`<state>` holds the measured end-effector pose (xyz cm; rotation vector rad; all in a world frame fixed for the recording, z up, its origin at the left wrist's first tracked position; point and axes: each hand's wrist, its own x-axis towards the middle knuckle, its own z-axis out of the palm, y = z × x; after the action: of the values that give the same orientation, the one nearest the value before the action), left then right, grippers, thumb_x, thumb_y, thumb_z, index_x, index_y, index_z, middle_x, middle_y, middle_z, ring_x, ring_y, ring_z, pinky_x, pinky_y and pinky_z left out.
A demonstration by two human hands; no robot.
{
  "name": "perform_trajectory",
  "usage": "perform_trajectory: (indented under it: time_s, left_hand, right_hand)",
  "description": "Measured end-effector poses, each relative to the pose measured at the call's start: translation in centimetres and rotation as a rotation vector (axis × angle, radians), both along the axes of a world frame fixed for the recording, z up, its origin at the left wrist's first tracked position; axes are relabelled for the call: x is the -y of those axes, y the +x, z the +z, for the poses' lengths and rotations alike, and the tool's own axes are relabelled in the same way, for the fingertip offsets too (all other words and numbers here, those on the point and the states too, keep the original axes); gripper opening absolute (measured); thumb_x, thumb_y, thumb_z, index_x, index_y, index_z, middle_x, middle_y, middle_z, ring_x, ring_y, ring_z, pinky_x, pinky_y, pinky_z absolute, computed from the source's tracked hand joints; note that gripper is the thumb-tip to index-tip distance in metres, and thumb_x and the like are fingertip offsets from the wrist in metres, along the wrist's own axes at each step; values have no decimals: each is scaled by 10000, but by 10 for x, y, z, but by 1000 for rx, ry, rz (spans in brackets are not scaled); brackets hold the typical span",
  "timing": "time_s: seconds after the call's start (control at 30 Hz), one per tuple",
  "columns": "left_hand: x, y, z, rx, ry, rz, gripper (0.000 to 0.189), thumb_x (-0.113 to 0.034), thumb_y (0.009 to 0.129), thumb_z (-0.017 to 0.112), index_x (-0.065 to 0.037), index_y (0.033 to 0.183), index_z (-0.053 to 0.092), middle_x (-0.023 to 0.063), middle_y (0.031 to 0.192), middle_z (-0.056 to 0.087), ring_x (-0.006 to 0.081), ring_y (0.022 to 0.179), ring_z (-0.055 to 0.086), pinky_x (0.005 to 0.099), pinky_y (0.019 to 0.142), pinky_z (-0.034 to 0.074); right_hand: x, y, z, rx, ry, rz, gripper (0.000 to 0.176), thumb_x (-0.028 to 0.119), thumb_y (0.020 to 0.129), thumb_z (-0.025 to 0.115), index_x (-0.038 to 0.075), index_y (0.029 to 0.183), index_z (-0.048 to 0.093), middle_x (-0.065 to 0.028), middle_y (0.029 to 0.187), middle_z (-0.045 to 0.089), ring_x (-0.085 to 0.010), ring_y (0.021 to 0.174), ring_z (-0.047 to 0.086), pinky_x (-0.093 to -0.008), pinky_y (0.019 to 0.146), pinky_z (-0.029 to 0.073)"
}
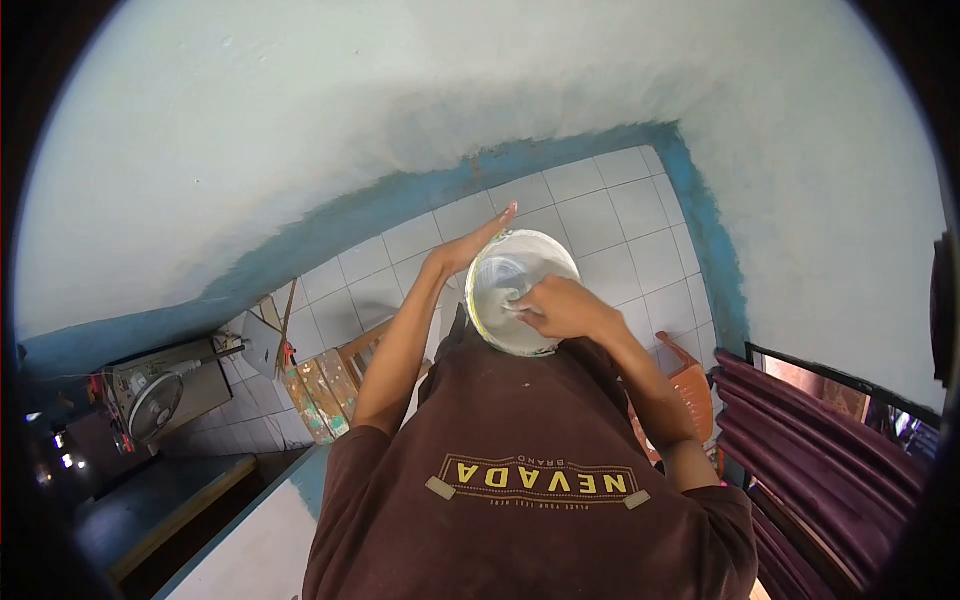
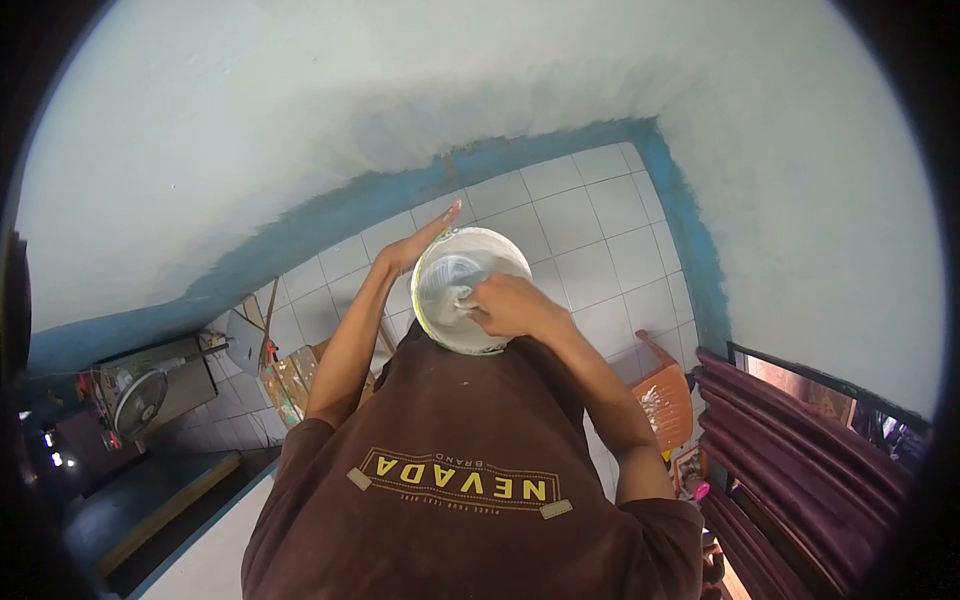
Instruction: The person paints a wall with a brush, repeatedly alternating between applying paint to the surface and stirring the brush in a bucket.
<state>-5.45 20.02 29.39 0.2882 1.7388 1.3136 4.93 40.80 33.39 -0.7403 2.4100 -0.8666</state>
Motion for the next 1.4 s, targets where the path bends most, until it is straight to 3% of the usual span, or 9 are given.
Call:
perform_trajectory:
  time_s: [0.1,0.17,0.27,0.4,0.6,0.87,1.0,1.27,1.4]
  left_hand:
    - [-11,-1,6,21,-15,17,913,-712,997,253,-53,1595,48,110,1683,-3,262,1549,-6,399,1251,59]
    - [-17,-1,1,-18,7,-3,888,-713,997,238,-84,1599,70,96,1683,23,262,1549,15,405,1254,67]
    - [-17,0,-7,-24,63,-20,922,-733,976,278,-84,1601,85,123,1679,43,266,1549,51,400,1252,93]
    - [-21,-2,-2,162,20,45,1009,-757,941,382,-45,1599,99,192,1659,133,288,1525,197,397,1235,167]
    - [-41,3,8,181,36,63,1095,-807,891,424,-37,1600,101,213,1614,278,301,1474,323,415,1213,223]
    - [-32,-1,-20,108,-26,53,1064,-810,891,413,-45,1590,177,218,1621,247,310,1513,220,423,1230,178]
    - [-41,-5,-20,179,-24,-28,992,-776,924,391,-70,1591,189,161,1663,149,295,1541,118,414,1242,133]
    - [-41,-6,-16,79,-66,7,1031,-817,895,380,-65,1582,217,149,1657,181,289,1537,147,412,1242,136]
    - [-48,-12,-12,140,-31,-56,1054,-811,898,389,-39,1584,176,159,1667,114,296,1543,98,412,1245,118]
  right_hand:
    - [-7,-4,8,67,0,7,277,154,875,637,80,1119,743,-225,722,666,-388,720,666,-492,718,527]
    - [7,5,-5,-138,-68,-293,296,144,866,625,87,1135,738,-228,717,662,-393,711,661,-496,721,525]
    - [27,26,-28,-159,86,-225,297,146,871,623,71,1138,731,-231,722,662,-395,711,659,-497,721,523]
    - [-3,8,9,57,-50,15,303,131,873,604,61,1141,726,-206,750,678,-407,730,669,-503,725,531]
    - [10,18,-12,-196,20,-249,215,145,860,632,28,1002,743,-226,723,665,-410,684,661,-521,666,521]
    - [-28,23,11,63,116,-89,194,123,831,627,55,958,757,-224,753,683,-414,735,680,-497,694,551]
    - [-10,16,7,-108,85,-226,242,156,857,642,65,1060,737,-198,716,668,-404,716,668,-503,699,537]
    - [-41,11,-3,51,173,-18,221,154,880,628,91,1066,731,-211,721,664,-412,717,661,-500,688,535]
    - [-25,2,6,-212,36,-253,200,175,888,633,47,1005,733,-219,717,661,-412,715,663,-498,686,537]
